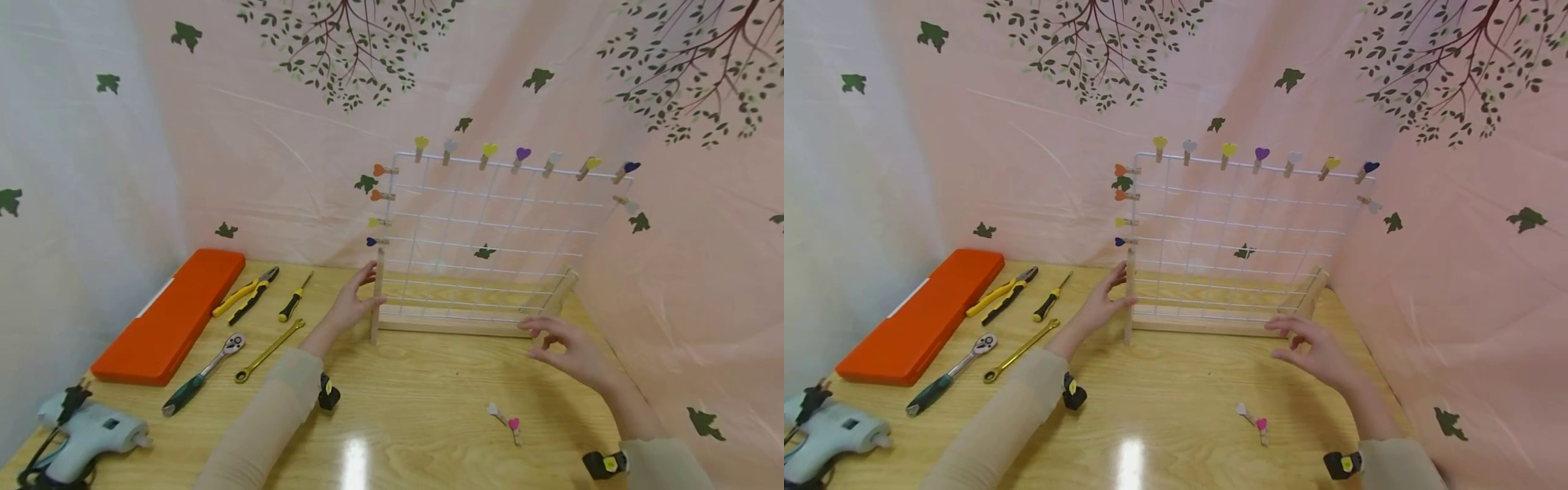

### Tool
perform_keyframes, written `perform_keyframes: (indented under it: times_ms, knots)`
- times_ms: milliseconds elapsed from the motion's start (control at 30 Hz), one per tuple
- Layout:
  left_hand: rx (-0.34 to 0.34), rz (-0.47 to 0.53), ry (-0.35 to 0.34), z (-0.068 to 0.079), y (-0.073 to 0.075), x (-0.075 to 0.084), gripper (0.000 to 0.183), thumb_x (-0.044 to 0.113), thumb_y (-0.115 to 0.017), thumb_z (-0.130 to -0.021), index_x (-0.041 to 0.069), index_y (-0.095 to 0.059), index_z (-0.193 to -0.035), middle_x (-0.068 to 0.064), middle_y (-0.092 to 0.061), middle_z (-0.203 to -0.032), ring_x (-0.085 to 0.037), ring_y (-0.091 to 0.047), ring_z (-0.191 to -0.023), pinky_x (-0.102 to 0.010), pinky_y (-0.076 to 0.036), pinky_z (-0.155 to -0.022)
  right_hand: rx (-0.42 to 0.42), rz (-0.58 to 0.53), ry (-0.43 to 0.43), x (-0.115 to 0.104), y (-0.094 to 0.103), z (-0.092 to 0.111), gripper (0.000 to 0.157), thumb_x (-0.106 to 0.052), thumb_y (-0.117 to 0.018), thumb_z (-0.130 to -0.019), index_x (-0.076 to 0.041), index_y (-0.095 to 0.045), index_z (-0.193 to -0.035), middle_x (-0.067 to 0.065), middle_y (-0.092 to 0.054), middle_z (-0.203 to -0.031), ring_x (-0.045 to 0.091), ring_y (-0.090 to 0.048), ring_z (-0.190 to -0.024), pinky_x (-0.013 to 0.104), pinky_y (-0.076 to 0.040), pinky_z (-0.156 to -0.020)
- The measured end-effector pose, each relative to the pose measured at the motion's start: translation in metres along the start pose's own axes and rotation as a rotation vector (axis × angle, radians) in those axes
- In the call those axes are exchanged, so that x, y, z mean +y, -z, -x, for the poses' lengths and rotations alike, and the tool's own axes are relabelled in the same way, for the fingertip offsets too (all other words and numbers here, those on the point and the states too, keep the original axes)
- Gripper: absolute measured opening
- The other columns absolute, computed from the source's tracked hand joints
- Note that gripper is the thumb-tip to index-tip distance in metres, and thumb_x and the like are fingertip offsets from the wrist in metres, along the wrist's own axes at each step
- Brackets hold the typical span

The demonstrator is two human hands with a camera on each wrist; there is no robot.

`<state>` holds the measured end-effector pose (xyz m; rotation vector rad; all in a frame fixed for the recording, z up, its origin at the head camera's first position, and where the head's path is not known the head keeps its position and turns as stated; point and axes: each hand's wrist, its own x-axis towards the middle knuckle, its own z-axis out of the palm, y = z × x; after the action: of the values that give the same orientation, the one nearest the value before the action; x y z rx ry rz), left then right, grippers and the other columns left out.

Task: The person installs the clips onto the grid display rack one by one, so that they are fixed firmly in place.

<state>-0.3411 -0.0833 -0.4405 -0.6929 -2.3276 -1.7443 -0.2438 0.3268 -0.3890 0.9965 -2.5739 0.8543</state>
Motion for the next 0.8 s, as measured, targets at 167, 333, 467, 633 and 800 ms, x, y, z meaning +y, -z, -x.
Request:
perform_keyframes:
  times_ms: [167,333,467,633,800]
  knots:
    - [-0.002,0.016,0.000,0.000,0.000,-0.001,0.077,0.017,-0.065,-0.080,0.024,-0.021,-0.142,-0.009,-0.033,-0.139,-0.030,-0.035,-0.125,-0.052,-0.042,-0.089,-0.176,-0.049,-0.051,0.004,-0.022,0.015,0.042,-0.016,-0.072,-0.074,-0.020,-0.058,-0.114,-0.003,-0.057,-0.110,0.006,-0.050,-0.084,0.026,-0.049,-0.065]
    - [-0.005,0.018,-0.017,0.000,0.001,-0.003,0.076,0.018,-0.065,-0.080,0.021,-0.022,-0.142,-0.010,-0.033,-0.139,-0.031,-0.035,-0.125,-0.052,-0.042,-0.088,-0.279,-0.145,-0.014,0.005,-0.039,0.026,0.039,-0.014,-0.070,-0.076,-0.010,-0.058,-0.113,0.003,-0.057,-0.106,0.015,-0.051,-0.082,0.026,-0.048,-0.062]
    - [-0.005,0.024,-0.009,-0.001,0.001,-0.003,0.076,0.020,-0.066,-0.080,0.021,-0.022,-0.142,-0.008,-0.033,-0.140,-0.031,-0.035,-0.125,-0.052,-0.042,-0.088,-0.339,-0.189,0.018,0.001,-0.054,0.027,0.040,-0.018,-0.072,-0.074,-0.008,-0.059,-0.110,0.004,-0.059,-0.100,0.015,-0.051,-0.078,0.026,-0.048,-0.060]
    - [-0.020,0.027,0.020,0.001,0.003,0.008,0.075,0.016,-0.065,-0.081,0.017,-0.022,-0.142,-0.010,-0.032,-0.141,-0.032,-0.033,-0.126,-0.051,-0.042,-0.089,-0.410,-0.240,0.021,-0.001,-0.069,0.025,0.038,-0.015,-0.071,-0.075,-0.004,-0.059,-0.110,0.006,-0.060,-0.093,0.021,-0.052,-0.074,0.026,-0.047,-0.060]
    - [-0.037,0.050,0.044,0.007,0.005,0.029,0.073,0.008,-0.063,-0.082,0.010,-0.021,-0.142,-0.015,-0.030,-0.141,-0.036,-0.031,-0.127,-0.053,-0.041,-0.090,-0.502,-0.310,-0.021,-0.002,-0.073,0.022,0.029,-0.014,-0.066,-0.079,-0.006,-0.061,-0.107,0.006,-0.058,-0.086,0.018,-0.053,-0.071,0.023,-0.049,-0.059]
